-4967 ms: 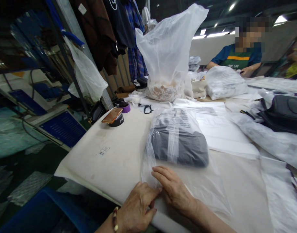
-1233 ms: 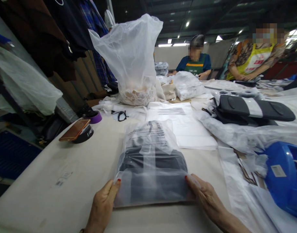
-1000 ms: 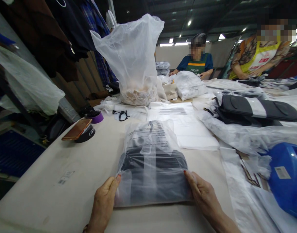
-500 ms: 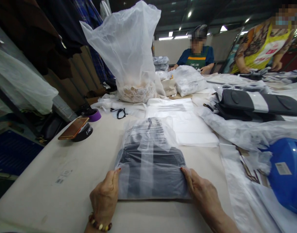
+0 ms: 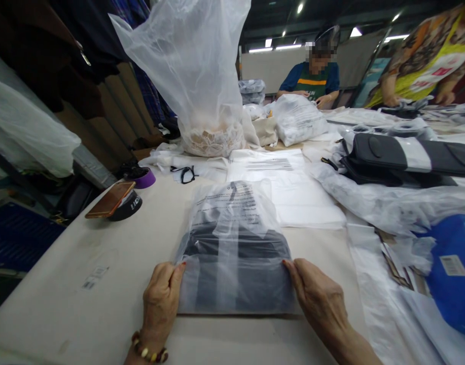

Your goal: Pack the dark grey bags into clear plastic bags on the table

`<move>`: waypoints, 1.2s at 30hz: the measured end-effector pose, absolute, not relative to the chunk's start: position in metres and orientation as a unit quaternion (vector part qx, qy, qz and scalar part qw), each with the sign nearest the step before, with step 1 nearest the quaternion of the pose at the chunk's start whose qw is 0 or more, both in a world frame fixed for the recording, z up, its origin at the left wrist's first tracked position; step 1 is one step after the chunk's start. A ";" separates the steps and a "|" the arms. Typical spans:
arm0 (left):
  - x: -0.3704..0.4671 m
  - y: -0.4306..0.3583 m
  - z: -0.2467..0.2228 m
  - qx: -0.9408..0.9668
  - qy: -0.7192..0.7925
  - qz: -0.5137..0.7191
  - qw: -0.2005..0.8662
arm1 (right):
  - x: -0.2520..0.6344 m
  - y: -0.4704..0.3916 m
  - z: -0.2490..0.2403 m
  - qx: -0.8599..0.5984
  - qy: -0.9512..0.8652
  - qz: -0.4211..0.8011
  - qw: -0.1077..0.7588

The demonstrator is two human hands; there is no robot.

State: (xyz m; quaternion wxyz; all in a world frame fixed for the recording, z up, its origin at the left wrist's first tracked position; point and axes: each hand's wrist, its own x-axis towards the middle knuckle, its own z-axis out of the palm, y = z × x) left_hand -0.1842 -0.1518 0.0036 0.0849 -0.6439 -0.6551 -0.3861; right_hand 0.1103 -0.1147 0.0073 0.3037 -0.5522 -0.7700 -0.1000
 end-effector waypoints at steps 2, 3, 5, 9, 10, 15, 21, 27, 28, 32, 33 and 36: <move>-0.184 -0.152 0.003 -0.639 -0.663 -0.382 0.076 | 0.110 -0.113 0.003 -0.554 -0.766 -0.058 0.321; -0.184 -0.151 0.003 -0.636 -0.668 -0.380 0.072 | 0.110 -0.112 0.000 -0.561 -0.761 -0.032 0.326; -0.184 -0.151 0.002 -0.631 -0.676 -0.375 0.070 | 0.110 -0.111 -0.006 -0.577 -0.747 0.013 0.329; -0.183 -0.152 0.001 -0.619 -0.691 -0.363 0.090 | 0.113 -0.109 -0.013 -0.589 -0.742 0.036 0.319; -0.183 -0.152 0.001 -0.613 -0.694 -0.363 0.099 | 0.113 -0.109 -0.014 -0.588 -0.744 0.033 0.316; -0.180 -0.150 0.007 -0.618 -0.689 -0.280 0.254 | 0.114 -0.109 -0.014 -0.579 -0.750 0.009 0.320; -0.147 -0.132 0.023 -0.677 -0.621 -0.263 0.294 | 0.113 -0.109 -0.015 -0.592 -0.740 0.015 0.319; -0.116 -0.107 0.026 -0.801 -0.542 -0.141 0.213 | 0.114 -0.109 -0.013 -0.618 -0.712 0.136 0.306; -0.115 -0.103 0.024 -0.798 -0.552 -0.113 0.216 | 0.115 -0.107 -0.013 -0.622 -0.700 0.171 0.308; -0.117 -0.095 0.017 -0.787 -0.565 -0.082 0.233 | 0.115 -0.102 -0.014 -0.628 -0.657 0.253 0.333; -0.117 -0.095 0.016 -0.788 -0.561 -0.089 0.236 | 0.115 -0.103 -0.012 -0.634 -0.650 0.250 0.336; -0.119 -0.099 0.015 -0.798 -0.542 -0.140 0.224 | 0.125 -0.113 0.001 -0.653 -0.636 0.205 0.355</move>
